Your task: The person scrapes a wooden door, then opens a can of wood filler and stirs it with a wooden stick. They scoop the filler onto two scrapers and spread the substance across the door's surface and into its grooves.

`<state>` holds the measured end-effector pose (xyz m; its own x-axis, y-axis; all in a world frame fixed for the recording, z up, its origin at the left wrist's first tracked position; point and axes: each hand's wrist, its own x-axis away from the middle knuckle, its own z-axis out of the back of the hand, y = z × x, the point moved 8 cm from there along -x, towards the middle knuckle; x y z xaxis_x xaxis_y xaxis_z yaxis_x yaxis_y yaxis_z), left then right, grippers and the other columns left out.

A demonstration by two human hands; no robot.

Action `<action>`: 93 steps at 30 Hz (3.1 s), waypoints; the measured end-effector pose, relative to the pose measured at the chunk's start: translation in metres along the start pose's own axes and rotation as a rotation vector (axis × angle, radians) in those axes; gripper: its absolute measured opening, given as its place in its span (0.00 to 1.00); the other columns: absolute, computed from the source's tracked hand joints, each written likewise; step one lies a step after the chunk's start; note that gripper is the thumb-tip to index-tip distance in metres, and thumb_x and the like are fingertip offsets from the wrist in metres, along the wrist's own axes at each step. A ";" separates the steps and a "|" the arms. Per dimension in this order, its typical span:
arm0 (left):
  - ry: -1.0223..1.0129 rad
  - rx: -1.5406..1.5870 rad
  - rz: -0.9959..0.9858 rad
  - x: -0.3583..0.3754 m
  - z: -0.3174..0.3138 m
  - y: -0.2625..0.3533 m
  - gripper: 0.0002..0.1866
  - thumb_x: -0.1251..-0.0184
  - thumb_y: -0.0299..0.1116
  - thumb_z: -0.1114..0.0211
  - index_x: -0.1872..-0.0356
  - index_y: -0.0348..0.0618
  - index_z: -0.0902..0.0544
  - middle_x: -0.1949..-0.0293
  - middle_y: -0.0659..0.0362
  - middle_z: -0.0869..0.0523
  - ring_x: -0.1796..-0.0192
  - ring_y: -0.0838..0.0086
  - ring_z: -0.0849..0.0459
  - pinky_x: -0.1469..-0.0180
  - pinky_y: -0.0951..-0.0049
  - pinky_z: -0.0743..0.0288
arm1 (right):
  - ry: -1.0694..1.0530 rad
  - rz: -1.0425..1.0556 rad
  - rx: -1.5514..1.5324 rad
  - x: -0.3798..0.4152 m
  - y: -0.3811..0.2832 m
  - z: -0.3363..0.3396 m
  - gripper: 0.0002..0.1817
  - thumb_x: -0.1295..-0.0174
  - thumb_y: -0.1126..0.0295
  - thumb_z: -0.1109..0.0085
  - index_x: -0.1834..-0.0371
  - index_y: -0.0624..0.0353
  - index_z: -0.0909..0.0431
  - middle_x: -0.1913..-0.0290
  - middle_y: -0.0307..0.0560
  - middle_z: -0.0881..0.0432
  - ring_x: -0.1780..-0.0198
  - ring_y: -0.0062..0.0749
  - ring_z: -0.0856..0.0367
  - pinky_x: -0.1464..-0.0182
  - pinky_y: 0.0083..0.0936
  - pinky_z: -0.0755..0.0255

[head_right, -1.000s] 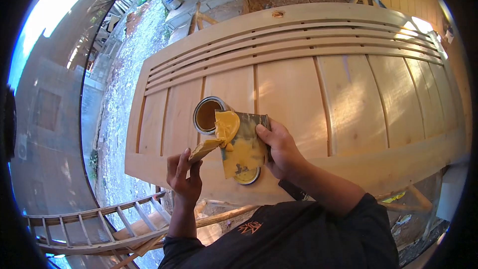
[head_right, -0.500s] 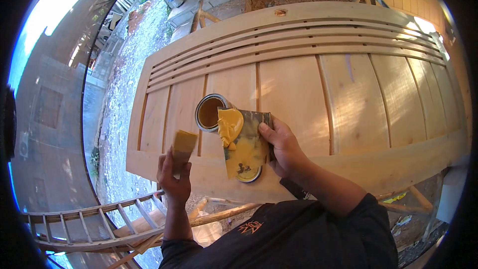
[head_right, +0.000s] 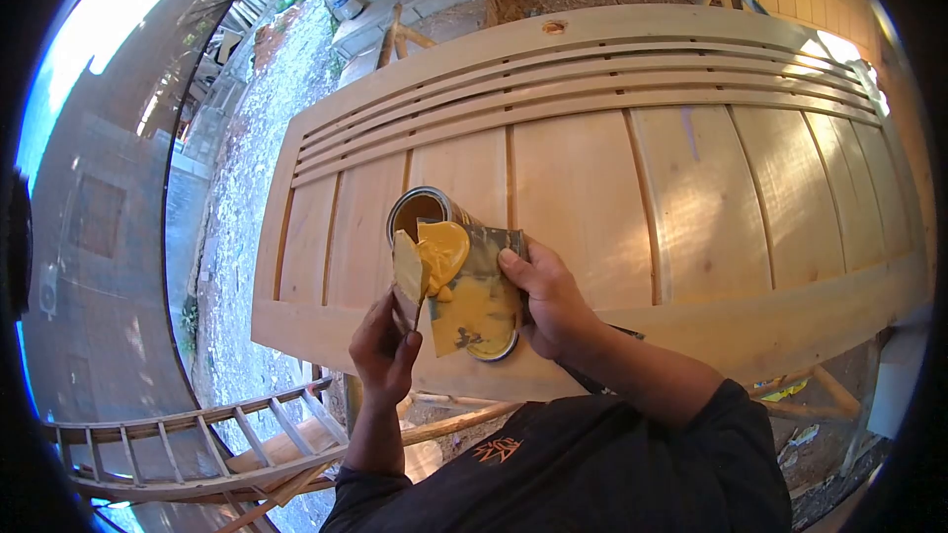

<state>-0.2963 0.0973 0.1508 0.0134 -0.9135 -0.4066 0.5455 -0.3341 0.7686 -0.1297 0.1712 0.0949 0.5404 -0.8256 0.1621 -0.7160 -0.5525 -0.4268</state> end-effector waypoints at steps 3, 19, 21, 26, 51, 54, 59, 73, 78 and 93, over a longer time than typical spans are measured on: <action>-0.028 -0.191 -0.096 -0.003 0.009 0.010 0.31 0.53 0.18 0.31 0.41 0.35 0.25 0.65 0.55 0.22 0.74 0.77 0.25 0.71 0.79 0.31 | -0.024 0.004 0.014 0.001 -0.007 0.002 0.16 0.28 0.69 0.59 0.42 0.66 0.35 0.47 0.52 0.23 0.47 0.33 0.20 0.43 0.30 0.25; -0.185 0.445 0.403 0.020 0.024 -0.042 0.33 0.33 0.46 0.43 0.36 0.29 0.34 0.66 0.55 0.21 0.69 0.73 0.21 0.70 0.76 0.27 | -0.005 0.106 0.099 0.001 -0.006 0.017 0.15 0.27 0.71 0.59 0.42 0.66 0.35 0.49 0.49 0.22 0.49 0.29 0.21 0.45 0.27 0.26; -0.199 0.680 0.508 0.021 0.001 -0.037 0.36 0.28 0.55 0.52 0.35 0.29 0.37 0.68 0.51 0.21 0.71 0.71 0.21 0.71 0.74 0.26 | 0.008 0.111 0.116 0.001 -0.004 0.016 0.15 0.27 0.71 0.59 0.42 0.66 0.35 0.49 0.49 0.22 0.48 0.30 0.21 0.44 0.28 0.26; -0.216 0.790 0.432 0.021 -0.019 -0.033 0.32 0.25 0.51 0.56 0.37 0.29 0.34 0.68 0.44 0.18 0.72 0.68 0.20 0.70 0.71 0.24 | 0.031 0.127 0.105 0.006 -0.004 0.016 0.15 0.27 0.71 0.60 0.43 0.66 0.34 0.49 0.49 0.22 0.48 0.30 0.22 0.43 0.28 0.27; -0.027 0.480 0.279 0.031 0.019 -0.044 0.22 0.24 0.47 0.55 0.55 0.33 0.26 0.72 0.49 0.18 0.74 0.67 0.17 0.69 0.68 0.21 | -0.056 0.213 0.250 0.011 -0.022 0.003 0.15 0.28 0.71 0.58 0.42 0.66 0.34 0.49 0.46 0.22 0.48 0.26 0.23 0.42 0.26 0.29; -0.087 0.704 0.337 0.021 0.011 -0.039 0.24 0.25 0.50 0.55 0.58 0.32 0.28 0.72 0.47 0.19 0.72 0.65 0.17 0.68 0.67 0.19 | -0.060 0.205 0.283 0.009 -0.016 0.003 0.15 0.28 0.71 0.57 0.43 0.66 0.34 0.49 0.45 0.23 0.47 0.25 0.24 0.42 0.24 0.31; -0.129 0.797 0.381 0.016 -0.008 -0.042 0.21 0.24 0.48 0.56 0.64 0.37 0.29 0.80 0.52 0.23 0.87 0.70 0.25 0.87 0.74 0.30 | -0.031 0.109 0.196 0.011 -0.002 0.003 0.16 0.28 0.70 0.56 0.41 0.65 0.34 0.48 0.46 0.23 0.47 0.26 0.24 0.41 0.25 0.31; -0.177 0.114 0.178 0.003 -0.008 -0.032 0.23 0.24 0.48 0.54 0.71 0.36 0.28 0.84 0.58 0.22 0.83 0.78 0.22 0.81 0.78 0.28 | -0.030 0.042 0.156 0.019 -0.017 -0.002 0.15 0.28 0.70 0.58 0.42 0.65 0.35 0.48 0.48 0.22 0.48 0.29 0.22 0.44 0.28 0.26; -0.194 0.082 0.287 0.014 0.000 -0.053 0.26 0.27 0.54 0.52 0.68 0.37 0.27 0.84 0.58 0.24 0.85 0.77 0.25 0.83 0.78 0.30 | -0.021 0.142 0.170 0.020 -0.029 -0.001 0.15 0.28 0.71 0.58 0.42 0.65 0.35 0.49 0.48 0.22 0.49 0.27 0.22 0.44 0.27 0.27; -0.041 -0.152 0.037 0.009 0.008 -0.015 0.21 0.42 0.15 0.41 0.45 0.36 0.22 0.60 0.51 0.21 0.61 0.69 0.20 0.59 0.72 0.24 | -0.001 0.149 0.158 0.017 -0.013 0.011 0.15 0.28 0.71 0.59 0.42 0.66 0.35 0.47 0.49 0.23 0.47 0.28 0.23 0.42 0.27 0.29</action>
<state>-0.3111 0.0920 0.1393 0.0033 -0.9341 -0.3571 0.6657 -0.2644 0.6978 -0.1063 0.1656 0.0930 0.4341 -0.8968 0.0855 -0.7100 -0.3990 -0.5802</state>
